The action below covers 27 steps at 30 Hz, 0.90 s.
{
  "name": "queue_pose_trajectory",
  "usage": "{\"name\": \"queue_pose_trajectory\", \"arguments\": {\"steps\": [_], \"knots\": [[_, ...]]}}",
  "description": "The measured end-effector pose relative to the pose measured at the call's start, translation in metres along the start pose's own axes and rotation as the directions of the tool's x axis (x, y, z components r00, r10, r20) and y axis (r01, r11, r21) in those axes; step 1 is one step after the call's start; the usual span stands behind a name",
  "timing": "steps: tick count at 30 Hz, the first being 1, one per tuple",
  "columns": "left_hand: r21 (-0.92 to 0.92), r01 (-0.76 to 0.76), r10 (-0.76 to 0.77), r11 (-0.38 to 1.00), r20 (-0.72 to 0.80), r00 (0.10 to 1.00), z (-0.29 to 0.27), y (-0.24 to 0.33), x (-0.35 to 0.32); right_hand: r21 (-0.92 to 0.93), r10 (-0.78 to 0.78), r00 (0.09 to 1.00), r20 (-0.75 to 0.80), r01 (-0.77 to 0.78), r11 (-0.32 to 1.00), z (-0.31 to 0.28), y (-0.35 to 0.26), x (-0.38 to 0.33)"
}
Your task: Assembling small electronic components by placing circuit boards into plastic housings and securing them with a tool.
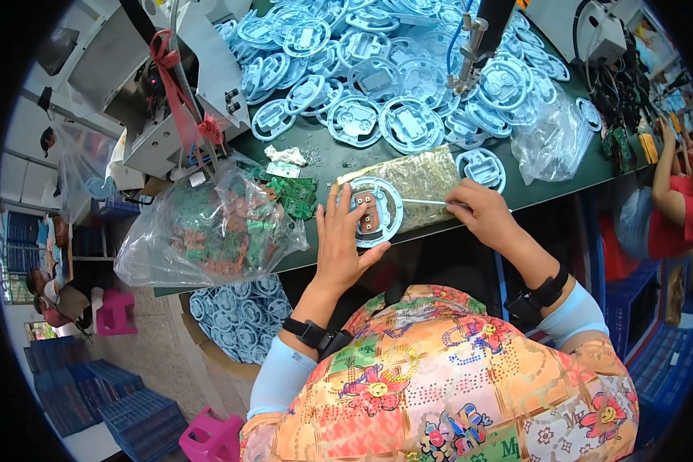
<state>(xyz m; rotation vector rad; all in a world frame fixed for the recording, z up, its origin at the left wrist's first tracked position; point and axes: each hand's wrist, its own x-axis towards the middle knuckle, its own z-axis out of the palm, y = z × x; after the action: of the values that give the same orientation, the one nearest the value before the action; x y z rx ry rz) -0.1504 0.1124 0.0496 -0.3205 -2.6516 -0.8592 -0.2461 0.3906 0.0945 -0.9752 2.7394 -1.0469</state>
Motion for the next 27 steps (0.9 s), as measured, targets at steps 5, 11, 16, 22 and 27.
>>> {"name": "queue_pose_trajectory", "arguments": {"steps": [5, 11, 16, 22, 27], "knots": [[-0.049, 0.001, -0.002, 0.999, -0.022, 1.0, 0.001, -0.002, 0.0, 0.144, -0.006, 0.996, 0.093, -0.007, 0.99, 0.002, 0.001, 0.015], [-0.073, 0.015, -0.017, 0.997, -0.023, 1.0, 0.002, -0.005, -0.002, 0.243, -0.031, 0.984, 0.178, -0.013, 0.97, -0.002, 0.004, 0.023], [-0.068, 0.022, -0.023, 0.997, -0.016, 1.0, 0.002, -0.006, -0.002, 0.256, -0.056, 0.981, 0.188, 0.006, 0.967, -0.003, 0.0, 0.026], [-0.073, 0.022, -0.023, 0.997, -0.02, 1.0, 0.003, -0.006, 0.0, 0.258, -0.068, 0.976, 0.206, 0.013, 0.966, -0.003, 0.006, 0.029], [-0.101, 0.015, -0.017, 0.995, -0.018, 1.0, 0.003, -0.007, 0.0, 0.24, -0.1, 0.974, 0.204, 0.05, 0.969, -0.003, 0.002, 0.031]]}}
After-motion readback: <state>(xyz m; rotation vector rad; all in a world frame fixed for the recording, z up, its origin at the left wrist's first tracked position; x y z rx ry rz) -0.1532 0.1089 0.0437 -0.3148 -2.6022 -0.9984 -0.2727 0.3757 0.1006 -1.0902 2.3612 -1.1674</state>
